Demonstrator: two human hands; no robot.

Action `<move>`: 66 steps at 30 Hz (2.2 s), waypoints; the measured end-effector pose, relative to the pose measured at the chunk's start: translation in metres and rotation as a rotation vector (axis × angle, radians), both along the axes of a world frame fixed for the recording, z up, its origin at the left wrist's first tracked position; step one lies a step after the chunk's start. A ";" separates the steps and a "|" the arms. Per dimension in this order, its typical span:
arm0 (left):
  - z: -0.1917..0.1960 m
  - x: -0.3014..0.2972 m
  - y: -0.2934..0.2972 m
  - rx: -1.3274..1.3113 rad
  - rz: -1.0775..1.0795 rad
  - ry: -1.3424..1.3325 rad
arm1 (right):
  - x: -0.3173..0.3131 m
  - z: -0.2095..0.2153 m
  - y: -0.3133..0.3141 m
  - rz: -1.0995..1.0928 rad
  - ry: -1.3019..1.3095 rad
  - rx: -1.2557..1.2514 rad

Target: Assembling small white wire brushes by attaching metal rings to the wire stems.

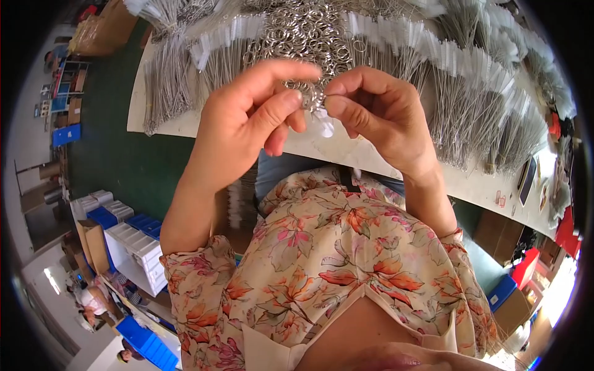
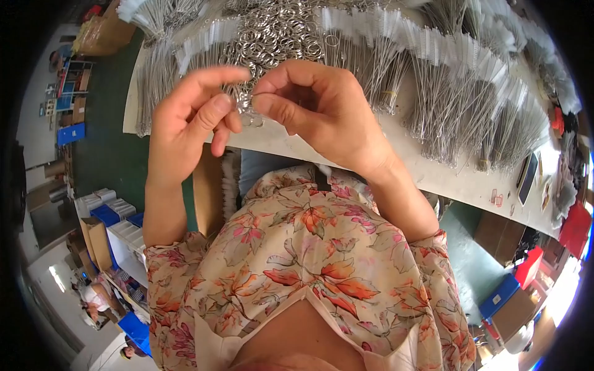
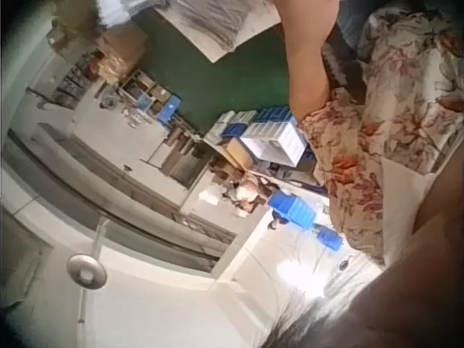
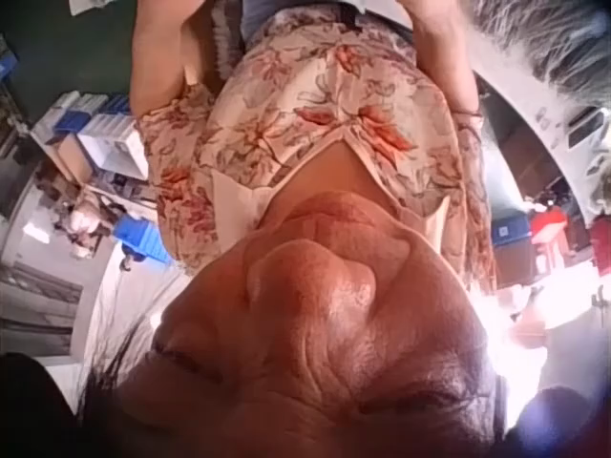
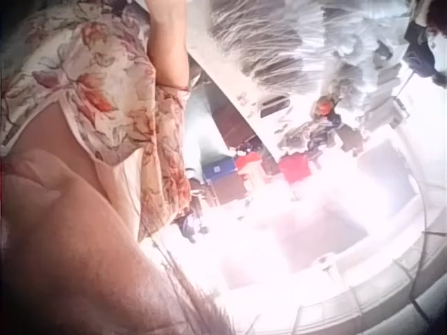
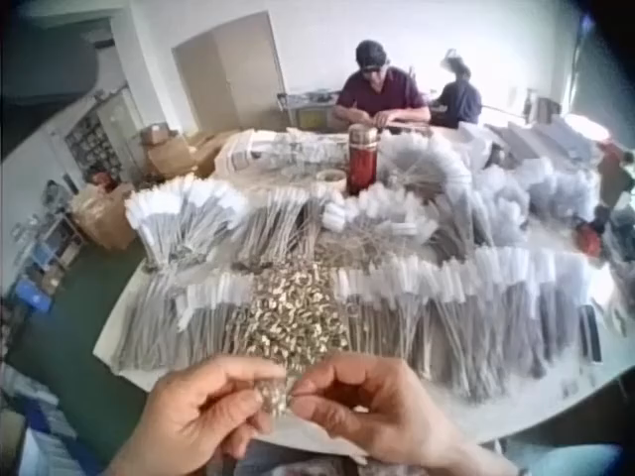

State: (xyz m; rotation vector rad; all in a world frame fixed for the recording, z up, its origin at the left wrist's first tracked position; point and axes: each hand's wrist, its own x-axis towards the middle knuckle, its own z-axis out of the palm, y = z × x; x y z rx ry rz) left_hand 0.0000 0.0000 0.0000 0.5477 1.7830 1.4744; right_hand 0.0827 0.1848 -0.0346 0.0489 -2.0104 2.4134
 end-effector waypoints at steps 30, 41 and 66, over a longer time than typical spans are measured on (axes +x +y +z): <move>-0.062 0.044 -0.138 0.228 0.677 0.359 | -0.047 -0.029 -0.159 0.230 0.219 0.190; -0.162 0.061 -0.194 -0.250 -0.055 0.543 | -0.052 -0.109 -0.151 0.983 -0.428 0.386; -0.221 0.024 -0.243 -0.198 0.215 -0.200 | -0.051 -0.052 -0.072 0.789 -0.176 0.289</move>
